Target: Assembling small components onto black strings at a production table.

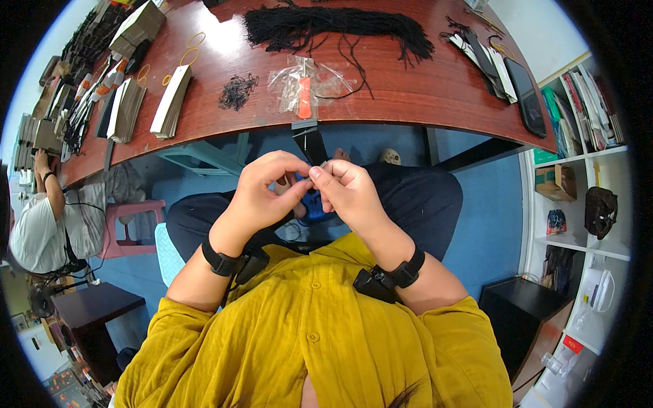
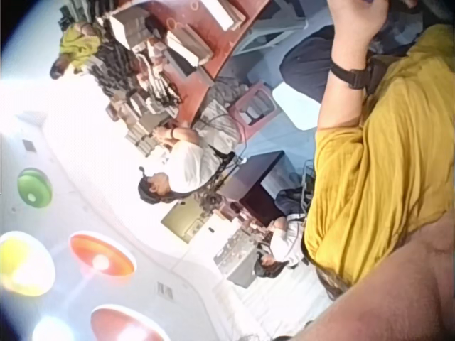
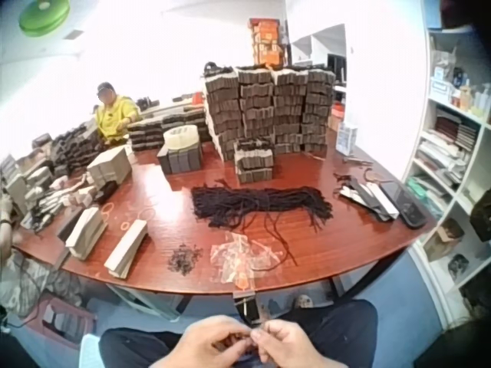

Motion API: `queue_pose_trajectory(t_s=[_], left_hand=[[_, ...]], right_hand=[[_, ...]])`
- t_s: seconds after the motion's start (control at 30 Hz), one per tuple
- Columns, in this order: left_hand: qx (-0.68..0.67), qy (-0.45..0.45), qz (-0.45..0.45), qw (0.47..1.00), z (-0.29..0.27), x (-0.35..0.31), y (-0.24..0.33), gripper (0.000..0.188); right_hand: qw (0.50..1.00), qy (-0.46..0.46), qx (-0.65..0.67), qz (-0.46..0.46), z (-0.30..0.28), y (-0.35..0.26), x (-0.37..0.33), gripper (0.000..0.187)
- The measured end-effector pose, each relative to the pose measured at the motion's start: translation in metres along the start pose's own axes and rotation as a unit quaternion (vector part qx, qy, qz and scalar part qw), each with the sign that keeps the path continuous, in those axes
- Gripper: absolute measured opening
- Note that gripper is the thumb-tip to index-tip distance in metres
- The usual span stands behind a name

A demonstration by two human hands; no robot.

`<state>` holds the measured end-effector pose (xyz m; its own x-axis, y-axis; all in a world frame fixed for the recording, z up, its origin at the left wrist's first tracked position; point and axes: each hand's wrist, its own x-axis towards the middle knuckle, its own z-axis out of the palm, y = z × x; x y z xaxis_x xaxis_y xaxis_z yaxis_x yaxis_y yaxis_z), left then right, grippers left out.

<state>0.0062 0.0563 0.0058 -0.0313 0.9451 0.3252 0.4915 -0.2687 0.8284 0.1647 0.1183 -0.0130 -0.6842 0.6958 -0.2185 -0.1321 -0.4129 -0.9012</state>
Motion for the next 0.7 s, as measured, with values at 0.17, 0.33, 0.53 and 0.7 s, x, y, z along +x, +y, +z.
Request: queue_pose_trajectory(t_s=[0.17,0.33,0.53,0.7], left_hand=[[-0.318,0.036,-0.25,0.914,0.009,0.005,-0.002,0.006],[-0.273,0.041,-0.247,0.929,0.013,0.009,-0.008,0.005],[-0.332,0.022,-0.247,0.91,0.007,0.007,-0.001,0.004],[-0.442,-0.04,-0.215,0.87,0.002,0.001,0.006,0.005]], right_hand=[[1.0,-0.001,-0.021,0.012,-0.002,-0.004,0.002,0.023],[0.999,0.012,-0.05,0.014,-0.001,-0.003,0.003,0.025],[0.997,0.021,-0.073,-0.002,-0.001,-0.011,0.001,0.023],[0.993,-0.036,-0.106,0.045,-0.002,-0.011,-0.003,0.023]])
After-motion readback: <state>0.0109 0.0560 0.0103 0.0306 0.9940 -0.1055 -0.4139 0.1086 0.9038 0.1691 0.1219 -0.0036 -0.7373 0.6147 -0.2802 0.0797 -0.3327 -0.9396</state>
